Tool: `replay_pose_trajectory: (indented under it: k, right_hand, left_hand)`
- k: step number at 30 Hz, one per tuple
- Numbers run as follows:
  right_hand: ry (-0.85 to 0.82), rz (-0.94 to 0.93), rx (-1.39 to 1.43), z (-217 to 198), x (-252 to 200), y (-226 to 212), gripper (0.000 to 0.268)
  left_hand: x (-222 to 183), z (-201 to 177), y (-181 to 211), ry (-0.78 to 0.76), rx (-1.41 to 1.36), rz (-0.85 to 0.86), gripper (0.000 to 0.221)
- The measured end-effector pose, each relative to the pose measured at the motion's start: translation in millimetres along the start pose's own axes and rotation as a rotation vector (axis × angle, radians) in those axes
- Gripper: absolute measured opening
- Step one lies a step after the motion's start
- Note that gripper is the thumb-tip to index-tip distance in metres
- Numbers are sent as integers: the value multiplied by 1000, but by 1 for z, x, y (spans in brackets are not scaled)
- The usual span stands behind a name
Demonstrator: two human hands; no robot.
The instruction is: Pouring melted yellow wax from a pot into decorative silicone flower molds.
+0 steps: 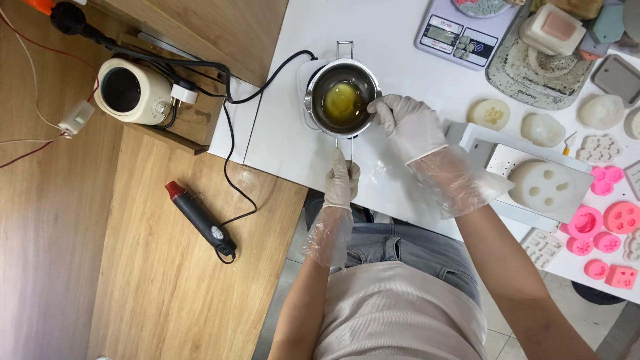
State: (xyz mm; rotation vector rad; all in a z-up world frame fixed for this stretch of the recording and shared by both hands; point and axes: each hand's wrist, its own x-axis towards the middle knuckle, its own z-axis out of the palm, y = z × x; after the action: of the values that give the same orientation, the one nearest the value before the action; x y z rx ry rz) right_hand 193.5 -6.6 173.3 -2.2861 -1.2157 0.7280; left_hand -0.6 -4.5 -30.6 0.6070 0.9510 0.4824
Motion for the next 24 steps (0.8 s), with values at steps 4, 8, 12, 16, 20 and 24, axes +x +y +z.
replay_pose_trajectory:
  k: [4,8,12,16,20,24]
  right_hand:
    - [-34,42,370,13,3,3,28]
    - [-129,69,337,10,7,-1,27]
    - [77,-48,295,13,12,-5,28]
    - [-25,-34,283,9,21,-6,29]
    - [45,-87,158,10,28,-7,34]
    - [-22,-20,131,3,32,-9,39]
  left_hand:
    - [0,-2,4,35,-24,-11,65]
    - [-5,8,22,70,-7,-63,62]
    - [-19,17,57,102,141,-118,68]
    - [-18,16,82,100,291,-194,73]
    - [-13,10,90,94,380,-232,71]
    - [-16,14,98,80,413,-229,70]
